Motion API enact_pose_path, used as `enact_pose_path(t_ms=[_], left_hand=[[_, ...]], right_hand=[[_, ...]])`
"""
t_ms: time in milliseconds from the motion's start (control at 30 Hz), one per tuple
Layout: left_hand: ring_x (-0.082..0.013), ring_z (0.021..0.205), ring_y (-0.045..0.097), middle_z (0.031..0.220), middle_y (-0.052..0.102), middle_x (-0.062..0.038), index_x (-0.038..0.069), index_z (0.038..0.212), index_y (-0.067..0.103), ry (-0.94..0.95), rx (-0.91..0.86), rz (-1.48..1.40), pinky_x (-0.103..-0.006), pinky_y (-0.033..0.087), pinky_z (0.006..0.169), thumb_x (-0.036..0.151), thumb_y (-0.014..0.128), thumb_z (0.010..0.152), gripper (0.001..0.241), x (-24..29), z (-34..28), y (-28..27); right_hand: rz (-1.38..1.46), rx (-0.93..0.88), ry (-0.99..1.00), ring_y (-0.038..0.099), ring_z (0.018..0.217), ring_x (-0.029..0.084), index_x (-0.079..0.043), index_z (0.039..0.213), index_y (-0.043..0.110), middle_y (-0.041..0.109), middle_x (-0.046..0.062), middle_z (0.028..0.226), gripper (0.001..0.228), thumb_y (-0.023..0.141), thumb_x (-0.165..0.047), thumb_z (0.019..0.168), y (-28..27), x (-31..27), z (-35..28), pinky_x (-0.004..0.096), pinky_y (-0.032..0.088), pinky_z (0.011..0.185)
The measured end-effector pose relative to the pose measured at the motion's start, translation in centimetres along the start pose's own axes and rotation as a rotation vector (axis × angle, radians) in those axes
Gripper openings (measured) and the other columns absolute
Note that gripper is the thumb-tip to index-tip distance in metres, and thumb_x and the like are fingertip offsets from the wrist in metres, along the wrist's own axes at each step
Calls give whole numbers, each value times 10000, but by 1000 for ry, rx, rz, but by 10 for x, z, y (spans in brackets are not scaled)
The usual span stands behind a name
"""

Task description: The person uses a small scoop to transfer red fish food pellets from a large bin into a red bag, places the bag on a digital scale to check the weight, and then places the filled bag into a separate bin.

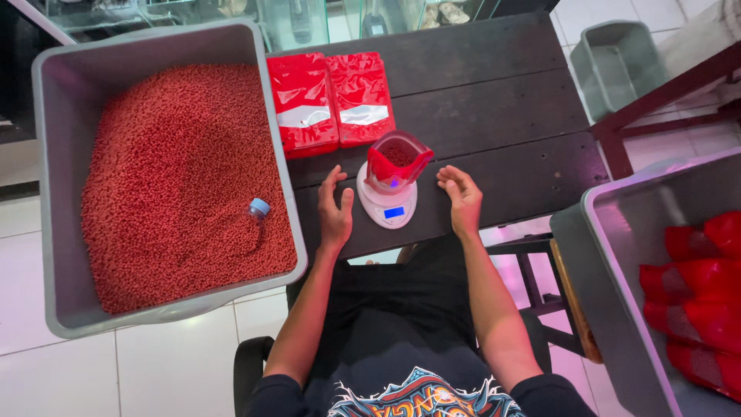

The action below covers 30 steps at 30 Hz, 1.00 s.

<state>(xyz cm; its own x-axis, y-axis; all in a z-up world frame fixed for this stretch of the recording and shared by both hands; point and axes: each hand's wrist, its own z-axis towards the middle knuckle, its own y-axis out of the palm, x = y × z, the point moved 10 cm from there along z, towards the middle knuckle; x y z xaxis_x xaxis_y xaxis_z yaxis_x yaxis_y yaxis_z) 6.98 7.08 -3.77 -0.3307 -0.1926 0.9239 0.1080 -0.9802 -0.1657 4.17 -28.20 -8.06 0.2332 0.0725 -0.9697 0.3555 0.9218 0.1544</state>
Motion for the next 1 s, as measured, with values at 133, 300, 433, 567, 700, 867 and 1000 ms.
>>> enact_pose_path(t_ms=[133,300,433,567,700,867,1000], left_hand=[[-330,1307,655,1346,717,-144,85,1576,609,40,24,33,-449,471,1191,240,686,1079,526,-1,3,1],[-270,1269,700,1293,767,-81,115,1498,687,69,84,45,-430,497,1183,181,761,1028,480,14,5,-2],[-315,1284,722,1285,786,-132,79,1465,708,47,39,-51,-466,511,1179,122,750,1042,427,44,16,6],[-279,1315,728,1339,794,-117,100,1428,742,-28,-16,-193,-431,545,1161,159,759,1053,380,57,30,26],[-221,1213,782,1235,836,-118,65,1251,819,-114,0,-362,-367,609,1073,114,776,1057,205,46,41,52],[-195,1159,775,1202,833,-156,14,1200,813,-203,26,-433,-364,632,1010,103,765,1076,160,30,39,57],[-174,1155,766,1190,837,-156,17,1177,814,-207,55,-444,-358,633,999,121,774,1075,151,50,37,48]], right_hand=[[-58,-3,-12,758,1222,345,53,1403,694,761,245,1273,321,627,38,1090,4,-1,0,424,640,1045],[-266,-61,-35,777,1212,274,-23,1371,765,802,169,1250,355,731,49,1025,23,-20,-2,385,638,1041],[-278,-86,-46,758,1222,249,-33,1359,778,796,145,1265,330,735,17,1036,48,-48,-9,369,614,1043],[-358,-125,-124,771,1129,248,-78,1291,817,793,132,1194,263,816,-98,1029,77,-73,-6,379,626,1001],[-419,-97,-153,775,997,197,-116,1198,842,792,83,1057,160,832,-177,1050,88,-79,1,346,638,918],[-363,-85,-143,754,961,185,-96,1176,826,776,103,1034,180,813,-241,1071,90,-85,-4,351,623,913],[-282,-129,-123,725,1002,187,-73,1232,793,760,115,1072,252,837,-233,1044,95,-91,-14,383,609,959]])
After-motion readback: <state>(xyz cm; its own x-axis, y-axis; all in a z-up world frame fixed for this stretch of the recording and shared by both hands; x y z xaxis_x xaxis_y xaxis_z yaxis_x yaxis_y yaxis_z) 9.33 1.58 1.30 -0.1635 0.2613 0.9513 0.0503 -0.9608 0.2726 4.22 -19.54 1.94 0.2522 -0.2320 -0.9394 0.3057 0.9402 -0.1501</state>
